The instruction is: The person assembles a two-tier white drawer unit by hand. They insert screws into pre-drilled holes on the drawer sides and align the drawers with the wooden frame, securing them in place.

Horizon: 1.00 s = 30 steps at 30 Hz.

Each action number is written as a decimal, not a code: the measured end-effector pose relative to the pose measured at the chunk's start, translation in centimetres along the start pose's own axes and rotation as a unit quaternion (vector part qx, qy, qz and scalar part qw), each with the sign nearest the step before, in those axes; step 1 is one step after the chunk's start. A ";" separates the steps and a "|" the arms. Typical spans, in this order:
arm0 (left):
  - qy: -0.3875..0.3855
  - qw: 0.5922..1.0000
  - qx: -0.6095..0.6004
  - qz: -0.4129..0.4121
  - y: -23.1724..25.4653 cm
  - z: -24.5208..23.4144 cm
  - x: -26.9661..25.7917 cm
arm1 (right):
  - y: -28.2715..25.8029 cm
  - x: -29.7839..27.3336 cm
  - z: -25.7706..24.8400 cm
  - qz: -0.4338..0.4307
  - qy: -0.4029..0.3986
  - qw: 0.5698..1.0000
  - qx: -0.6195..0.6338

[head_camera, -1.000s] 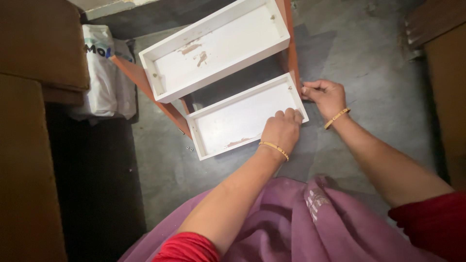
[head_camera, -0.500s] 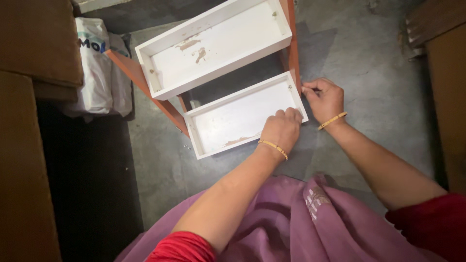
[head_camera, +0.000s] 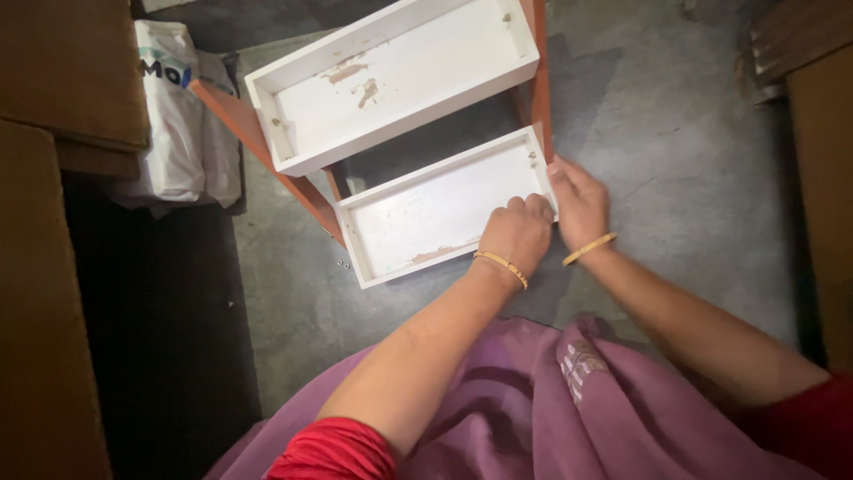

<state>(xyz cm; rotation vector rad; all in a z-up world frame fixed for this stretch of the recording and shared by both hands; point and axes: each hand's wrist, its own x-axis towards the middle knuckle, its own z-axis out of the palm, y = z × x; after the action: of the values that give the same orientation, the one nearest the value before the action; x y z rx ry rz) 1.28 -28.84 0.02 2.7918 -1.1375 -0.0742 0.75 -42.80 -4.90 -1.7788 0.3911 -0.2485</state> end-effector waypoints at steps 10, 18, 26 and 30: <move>-0.004 1.000 0.016 -0.005 -0.2 -0.4 0.1 | -1.3 -0.1 1.1 0.003 0.000 1.000 0.013; 0.182 0.969 -0.160 -0.053 -2.0 -6.5 -3.0 | -8.2 -4.5 1.2 -0.259 0.074 0.942 -0.199; 0.343 0.838 -0.296 -0.305 -6.6 -7.6 -13.7 | -14.2 -7.2 6.4 -0.300 -0.198 0.926 -0.119; 0.318 0.789 -0.217 -0.480 -11.1 -4.7 -18.7 | -14.7 -7.8 8.4 -0.290 -0.234 0.918 -0.132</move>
<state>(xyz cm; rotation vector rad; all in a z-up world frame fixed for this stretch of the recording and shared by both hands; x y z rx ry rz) -3.97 -7.44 3.15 2.3314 0.4426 0.4186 -1.45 -29.16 7.63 -2.1166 -0.4801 -0.1783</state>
